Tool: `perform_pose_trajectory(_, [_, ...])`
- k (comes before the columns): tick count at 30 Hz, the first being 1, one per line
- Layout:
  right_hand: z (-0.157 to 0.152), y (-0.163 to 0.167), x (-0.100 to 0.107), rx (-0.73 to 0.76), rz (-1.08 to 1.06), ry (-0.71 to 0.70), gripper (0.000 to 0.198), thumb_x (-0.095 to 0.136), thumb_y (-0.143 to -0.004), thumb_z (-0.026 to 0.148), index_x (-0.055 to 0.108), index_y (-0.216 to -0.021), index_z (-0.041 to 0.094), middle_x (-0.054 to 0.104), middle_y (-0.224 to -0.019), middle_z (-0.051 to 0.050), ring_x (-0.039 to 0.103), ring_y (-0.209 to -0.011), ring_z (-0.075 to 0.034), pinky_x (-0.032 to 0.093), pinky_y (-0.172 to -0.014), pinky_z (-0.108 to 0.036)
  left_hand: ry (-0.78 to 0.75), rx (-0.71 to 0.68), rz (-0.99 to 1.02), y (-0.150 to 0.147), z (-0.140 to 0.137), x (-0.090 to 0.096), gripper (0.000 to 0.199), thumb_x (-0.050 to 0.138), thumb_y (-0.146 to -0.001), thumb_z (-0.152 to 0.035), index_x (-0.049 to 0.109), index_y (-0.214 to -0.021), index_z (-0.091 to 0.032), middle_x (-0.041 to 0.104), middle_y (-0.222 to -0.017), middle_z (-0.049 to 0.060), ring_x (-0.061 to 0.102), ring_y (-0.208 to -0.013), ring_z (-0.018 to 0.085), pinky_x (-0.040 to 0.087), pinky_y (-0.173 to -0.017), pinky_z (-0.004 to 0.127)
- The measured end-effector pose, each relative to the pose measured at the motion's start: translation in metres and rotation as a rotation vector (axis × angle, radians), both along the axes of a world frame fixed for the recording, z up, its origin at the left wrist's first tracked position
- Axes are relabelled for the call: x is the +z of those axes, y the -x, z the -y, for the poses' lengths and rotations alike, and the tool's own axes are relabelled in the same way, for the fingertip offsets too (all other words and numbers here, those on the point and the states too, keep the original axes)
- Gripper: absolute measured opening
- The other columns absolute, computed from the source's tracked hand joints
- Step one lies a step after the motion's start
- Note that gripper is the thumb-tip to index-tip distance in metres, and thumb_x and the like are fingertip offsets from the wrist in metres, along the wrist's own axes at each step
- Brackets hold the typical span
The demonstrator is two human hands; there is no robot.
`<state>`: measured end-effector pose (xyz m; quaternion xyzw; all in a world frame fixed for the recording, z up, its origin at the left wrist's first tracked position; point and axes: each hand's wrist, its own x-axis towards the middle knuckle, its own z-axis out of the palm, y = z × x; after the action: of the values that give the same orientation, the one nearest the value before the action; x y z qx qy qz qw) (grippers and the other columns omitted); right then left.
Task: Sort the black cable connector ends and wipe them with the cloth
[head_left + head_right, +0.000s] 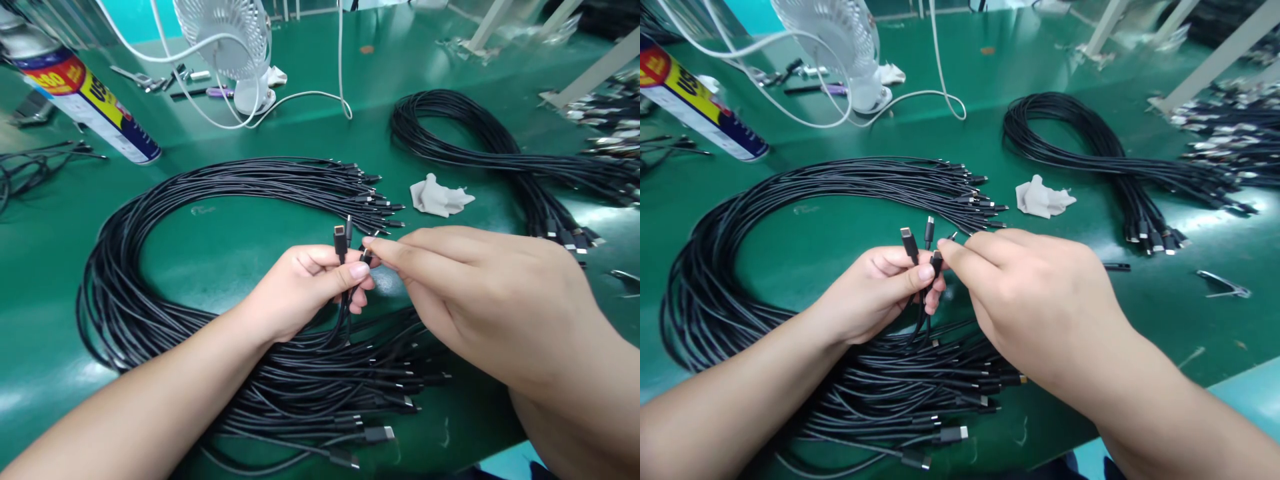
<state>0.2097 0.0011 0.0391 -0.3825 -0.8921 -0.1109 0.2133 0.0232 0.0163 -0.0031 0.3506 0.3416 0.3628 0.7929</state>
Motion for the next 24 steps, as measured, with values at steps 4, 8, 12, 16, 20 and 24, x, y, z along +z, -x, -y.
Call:
perform_pose_trajectory(4, [-0.0006,-0.0015,-0.0011,-0.011,0.016,-0.010,0.026,0.051,-0.090,0.012,0.071,-0.106,0.018,0.077,-0.086,-0.004,0.069,-0.068,-0.019,0.045,-0.053,-0.031,-0.008,-0.011,-0.037,0.0010,0.0000,-0.0013,0.024,0.081,-0.072,-0.033,0.069,-0.071,-0.012,0.067,-0.065,0.001,0.060,-0.056,0.010,0.048,-0.056,0.024])
perform_pose_trajectory(8, [-0.0007,-0.0018,-0.0018,-0.010,0.016,-0.028,0.026,0.050,-0.090,0.011,0.071,-0.105,0.016,0.076,-0.082,-0.004,0.068,-0.066,-0.019,0.044,-0.052,-0.032,-0.022,-0.029,-0.055,0.0019,-0.0002,-0.0024,0.024,0.079,-0.074,-0.034,0.069,-0.072,-0.013,0.066,-0.065,0.001,0.060,-0.056,0.010,0.046,-0.057,0.025])
perform_pose_trajectory(12, [0.0004,-0.0014,-0.0006,-0.013,0.036,-0.018,0.028,0.048,-0.089,0.010,0.072,-0.104,0.016,0.076,-0.083,-0.005,0.068,-0.068,-0.020,0.042,-0.052,-0.033,-0.017,-0.045,-0.056,0.0024,-0.0002,-0.0021,0.024,0.078,-0.076,-0.035,0.069,-0.072,-0.013,0.066,-0.067,0.000,0.059,-0.056,0.010,0.044,-0.056,0.025])
perform_pose_trajectory(16, [0.0012,-0.0014,-0.0001,-0.019,0.063,-0.016,0.028,0.050,-0.090,0.011,0.073,-0.103,0.014,0.076,-0.084,-0.006,0.067,-0.068,-0.020,0.040,-0.051,-0.034,-0.017,-0.060,-0.055,0.0028,0.0003,-0.0020,0.023,0.076,-0.077,-0.034,0.068,-0.072,-0.013,0.065,-0.069,0.000,0.059,-0.057,0.009,0.042,-0.056,0.024])
perform_pose_trajectory(20, [0.0014,-0.0012,0.0006,-0.034,0.076,-0.036,0.028,0.050,-0.090,0.011,0.074,-0.104,0.015,0.076,-0.084,-0.005,0.066,-0.065,-0.018,0.038,-0.051,-0.033,-0.021,-0.069,-0.036,0.0026,0.0005,-0.0021,0.023,0.075,-0.078,-0.034,0.069,-0.072,-0.013,0.065,-0.070,0.000,0.059,-0.057,0.009,0.042,-0.056,0.024])
perform_pose_trajectory(24, [0.0020,-0.0011,0.0021,-0.050,0.074,-0.040,0.027,0.048,-0.091,0.011,0.074,-0.098,0.018,0.075,-0.081,-0.003,0.065,-0.064,-0.017,0.036,-0.050,-0.031,-0.024,-0.077,-0.030,0.0023,-0.0008,-0.0027,0.022,0.074,-0.079,-0.035,0.073,-0.083,-0.013,0.064,-0.070,0.000,0.058,-0.057,0.009,0.041,-0.056,0.024])
